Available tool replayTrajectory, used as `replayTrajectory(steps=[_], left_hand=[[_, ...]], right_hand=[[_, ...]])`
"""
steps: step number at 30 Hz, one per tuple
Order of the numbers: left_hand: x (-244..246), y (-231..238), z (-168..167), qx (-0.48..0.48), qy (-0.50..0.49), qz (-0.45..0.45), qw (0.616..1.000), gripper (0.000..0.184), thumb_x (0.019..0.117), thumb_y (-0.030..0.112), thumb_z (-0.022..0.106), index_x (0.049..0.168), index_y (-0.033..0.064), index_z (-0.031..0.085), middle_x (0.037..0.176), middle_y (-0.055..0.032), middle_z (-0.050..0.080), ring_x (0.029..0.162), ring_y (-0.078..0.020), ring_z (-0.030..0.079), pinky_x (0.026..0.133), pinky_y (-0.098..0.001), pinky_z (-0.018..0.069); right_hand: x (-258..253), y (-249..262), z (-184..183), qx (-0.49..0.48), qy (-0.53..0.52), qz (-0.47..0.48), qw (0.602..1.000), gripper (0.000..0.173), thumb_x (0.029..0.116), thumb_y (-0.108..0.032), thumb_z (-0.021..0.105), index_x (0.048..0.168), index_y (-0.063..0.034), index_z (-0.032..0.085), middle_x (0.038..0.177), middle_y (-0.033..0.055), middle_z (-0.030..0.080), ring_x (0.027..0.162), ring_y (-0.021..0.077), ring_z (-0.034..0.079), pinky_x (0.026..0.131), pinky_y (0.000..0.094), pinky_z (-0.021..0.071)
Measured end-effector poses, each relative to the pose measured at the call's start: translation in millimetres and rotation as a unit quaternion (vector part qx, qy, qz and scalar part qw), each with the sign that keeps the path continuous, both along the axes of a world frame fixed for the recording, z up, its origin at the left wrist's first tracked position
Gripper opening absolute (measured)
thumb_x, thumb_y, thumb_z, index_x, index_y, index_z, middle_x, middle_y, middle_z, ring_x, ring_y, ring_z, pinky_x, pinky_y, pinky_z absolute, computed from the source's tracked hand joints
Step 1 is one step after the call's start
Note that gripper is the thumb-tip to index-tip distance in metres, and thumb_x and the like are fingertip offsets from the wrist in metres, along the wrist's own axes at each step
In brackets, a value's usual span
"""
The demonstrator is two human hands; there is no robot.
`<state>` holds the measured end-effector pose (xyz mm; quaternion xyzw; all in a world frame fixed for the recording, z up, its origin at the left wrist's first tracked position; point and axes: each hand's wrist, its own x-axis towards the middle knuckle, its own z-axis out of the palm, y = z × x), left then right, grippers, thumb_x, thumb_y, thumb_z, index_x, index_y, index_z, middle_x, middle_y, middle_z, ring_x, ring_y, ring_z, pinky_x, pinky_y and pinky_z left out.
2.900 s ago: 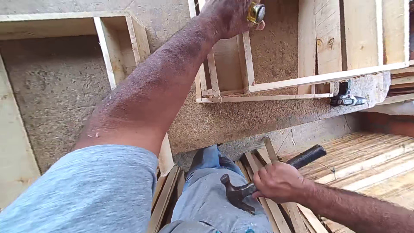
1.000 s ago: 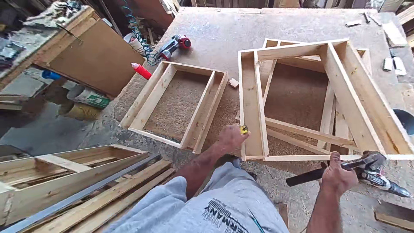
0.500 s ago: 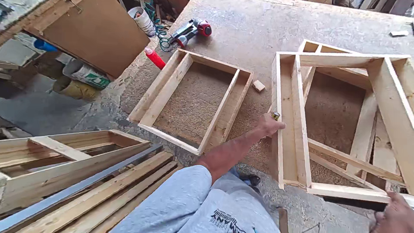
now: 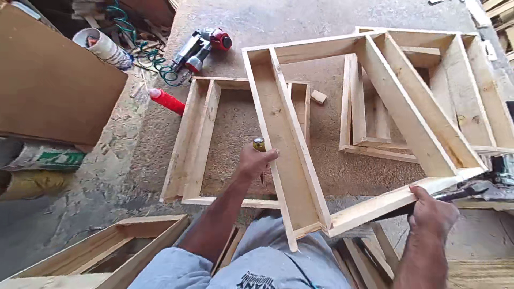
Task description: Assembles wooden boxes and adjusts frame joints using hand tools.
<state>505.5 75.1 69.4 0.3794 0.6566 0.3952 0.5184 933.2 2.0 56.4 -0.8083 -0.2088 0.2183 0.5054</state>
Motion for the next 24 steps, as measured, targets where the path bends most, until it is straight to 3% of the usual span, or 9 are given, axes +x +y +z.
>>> replayTrajectory(steps=[2,5,8,10,12,15,19,21,24], left_hand=[[-42.6,-35.8,0.9,0.02,-0.008,0.052,0.998,0.038,0.0713,0.018,0.086,0.1,0.0026,0.067,0.082,-0.0062,0.073,0.072,-0.0174,0.073,0.067,-0.0368,0.0642],[-100.9,-92.4,-5.2,0.031,-0.009,0.105,0.994,0.051,0.0705,0.016,0.084,0.114,0.0017,0.061,0.09,-0.0066,0.074,0.079,-0.0172,0.074,0.071,-0.0369,0.0653],[-155.2,-130.4,-37.0,-0.004,-0.019,0.123,0.992,0.051,0.0767,0.011,0.081,0.12,-0.0006,0.058,0.095,-0.0114,0.073,0.081,-0.0212,0.075,0.072,-0.0408,0.0658],[-181.7,-139.3,-62.5,-0.086,0.078,0.108,0.987,0.041,0.0842,0.014,0.082,0.116,-0.0032,0.063,0.093,-0.0137,0.074,0.077,-0.023,0.075,0.07,-0.0431,0.0652],[-196.6,-135.3,-77.7,-0.173,0.231,0.04,0.957,0.039,0.0844,0.03,0.083,0.107,0.0006,0.069,0.087,-0.0114,0.072,0.071,-0.0224,0.071,0.07,-0.0463,0.062],[-200.5,-130.0,-86.9,-0.231,0.307,-0.058,0.922,0.046,0.0873,0.046,0.078,0.103,0.0048,0.068,0.077,-0.0059,0.069,0.059,-0.0171,0.065,0.06,-0.0404,0.0585],[-199.3,-143.0,-80.6,-0.22,0.354,-0.072,0.906,0.045,0.0865,0.044,0.078,0.098,0.0027,0.067,0.075,-0.0086,0.065,0.058,-0.0215,0.061,0.06,-0.0463,0.0556],[-210.0,-147.1,-60.7,-0.214,0.383,-0.077,0.895,0.045,0.0877,0.043,0.077,0.099,0.0007,0.068,0.076,-0.0117,0.066,0.06,-0.0252,0.063,0.061,-0.0507,0.0559],[-240.5,-155.9,-51.0,-0.219,0.427,-0.118,0.869,0.045,0.0904,0.042,0.076,0.098,-0.0018,0.068,0.076,-0.0149,0.068,0.064,-0.0291,0.065,0.066,-0.0557,0.0557]], right_hand=[[-40.6,-3.0,4.7,-0.002,0.005,0.034,0.999,0.06,0.0725,-0.005,0.082,0.126,0.0026,0.056,0.105,0.0122,0.07,0.09,0.018,0.072,0.08,0.0404,0.0633],[-94.6,-13.4,-6.0,-0.032,-0.001,0.077,0.997,0.066,0.0689,-0.015,0.086,0.126,0.002,0.056,0.103,0.0133,0.07,0.09,0.0205,0.072,0.081,0.0443,0.0623],[-146.6,-20.2,-16.2,-0.107,-0.048,0.135,0.984,0.067,0.0734,-0.028,0.084,0.128,0.0001,0.056,0.1,0.014,0.069,0.091,0.0248,0.069,0.082,0.0504,0.0573],[-173.9,-18.8,-18.5,-0.177,-0.094,0.185,0.962,0.064,0.0792,-0.034,0.079,0.128,0.0005,0.055,0.098,0.0165,0.067,0.091,0.0305,0.067,0.081,0.0546,0.0542],[-188.1,-18.2,-27.2,-0.234,-0.127,0.21,0.941,0.063,0.0816,-0.036,0.078,0.126,0.0023,0.055,0.1,0.0227,0.067,0.093,0.0399,0.068,0.08,0.0627,0.0535],[-190.1,-22.4,-34.5,-0.268,-0.138,0.208,0.931,0.065,0.0837,-0.039,0.075,0.129,0.003,0.053,0.106,0.0258,0.068,0.099,0.0436,0.068,0.082,0.0651,0.0537],[-197.9,-33.9,-32.5,-0.245,-0.122,0.183,0.944,0.062,0.0858,-0.031,0.074,0.134,0.0014,0.052,0.109,0.0228,0.069,0.101,0.0387,0.07,0.085,0.0593,0.056],[-210.7,-44.5,-19.6,-0.262,-0.105,0.161,0.946,0.06,0.0824,-0.025,0.075,0.131,0.0014,0.053,0.107,0.0222,0.069,0.099,0.0387,0.071,0.081,0.0585,0.0571],[-246.0,-95.0,-51.6,-0.266,-0.038,0.137,0.954,0.056,0.0861,-0.025,0.075,0.129,0.0011,0.049,0.097,0.0246,0.068,0.086,0.0422,0.071,0.069,0.0598,0.0571]])
